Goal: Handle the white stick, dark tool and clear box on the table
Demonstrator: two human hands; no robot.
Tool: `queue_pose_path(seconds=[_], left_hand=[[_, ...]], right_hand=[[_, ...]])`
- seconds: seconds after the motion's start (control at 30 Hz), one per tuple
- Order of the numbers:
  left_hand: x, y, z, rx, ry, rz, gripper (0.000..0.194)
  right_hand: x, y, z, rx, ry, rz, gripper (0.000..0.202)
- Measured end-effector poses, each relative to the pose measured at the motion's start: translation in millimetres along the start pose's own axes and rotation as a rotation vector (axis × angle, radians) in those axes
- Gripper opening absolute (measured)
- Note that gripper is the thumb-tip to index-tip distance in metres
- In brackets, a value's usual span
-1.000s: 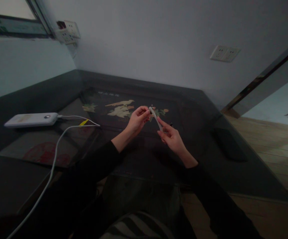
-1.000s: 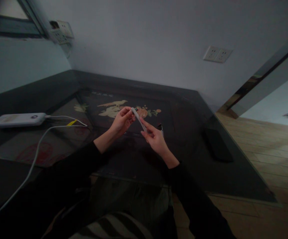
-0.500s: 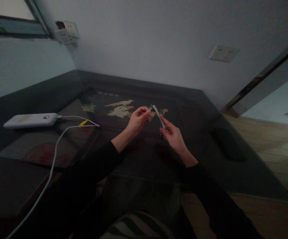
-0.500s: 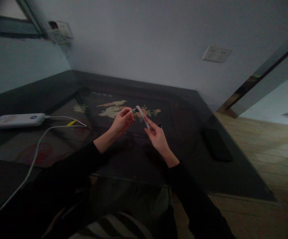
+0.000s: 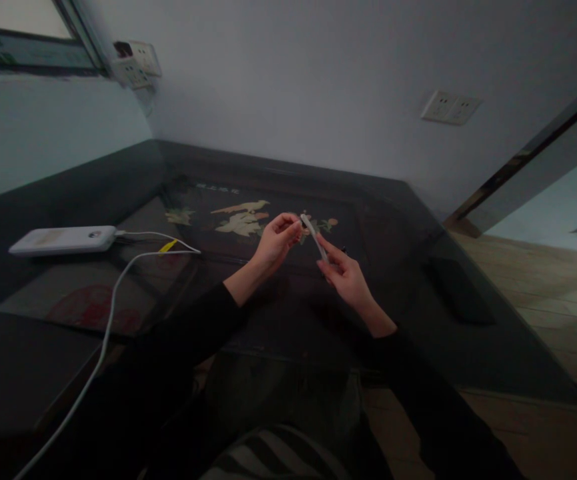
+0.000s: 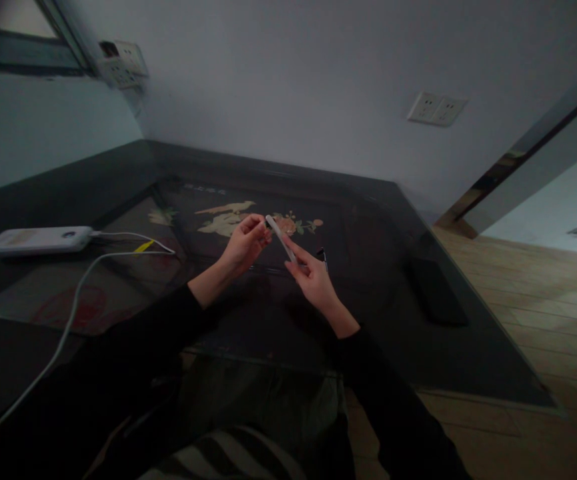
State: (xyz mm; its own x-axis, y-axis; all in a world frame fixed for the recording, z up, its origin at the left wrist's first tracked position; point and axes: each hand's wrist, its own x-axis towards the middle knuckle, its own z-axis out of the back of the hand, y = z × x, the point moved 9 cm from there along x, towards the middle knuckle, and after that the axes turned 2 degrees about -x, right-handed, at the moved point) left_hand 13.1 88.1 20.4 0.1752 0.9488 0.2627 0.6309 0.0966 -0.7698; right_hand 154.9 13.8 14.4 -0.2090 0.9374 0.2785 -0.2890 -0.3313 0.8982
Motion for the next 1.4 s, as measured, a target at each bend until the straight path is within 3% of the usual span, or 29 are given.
queue_pose_path(seconds=[0.23,0.8,1.23,1.4], left_hand=[[-0.1,-2.2,-0.6,0.023,-0.035,0.009,0.029],[-0.2,0.3,-2.6,0.028,0.011,0.011,0.034],[-0.7,-1.9,-0.7,0.019,-0.018,0.008,0.030],[-1.4,-3.0,-2.4,-0.001,-0.013,0.000,0.032]], right_hand=[[-1.0,-2.9,-5.6,0.130,0.050,-0.039,0.060],[2.9,-0.5,10.0,-0.051,-0.087,-0.008,0.058],[-1.7,-1.9,-5.5,0.092,0.039,-0.032,0.058],[-0.4,-2.8,-4.1,0.121,0.034,-0.036,0.059]])
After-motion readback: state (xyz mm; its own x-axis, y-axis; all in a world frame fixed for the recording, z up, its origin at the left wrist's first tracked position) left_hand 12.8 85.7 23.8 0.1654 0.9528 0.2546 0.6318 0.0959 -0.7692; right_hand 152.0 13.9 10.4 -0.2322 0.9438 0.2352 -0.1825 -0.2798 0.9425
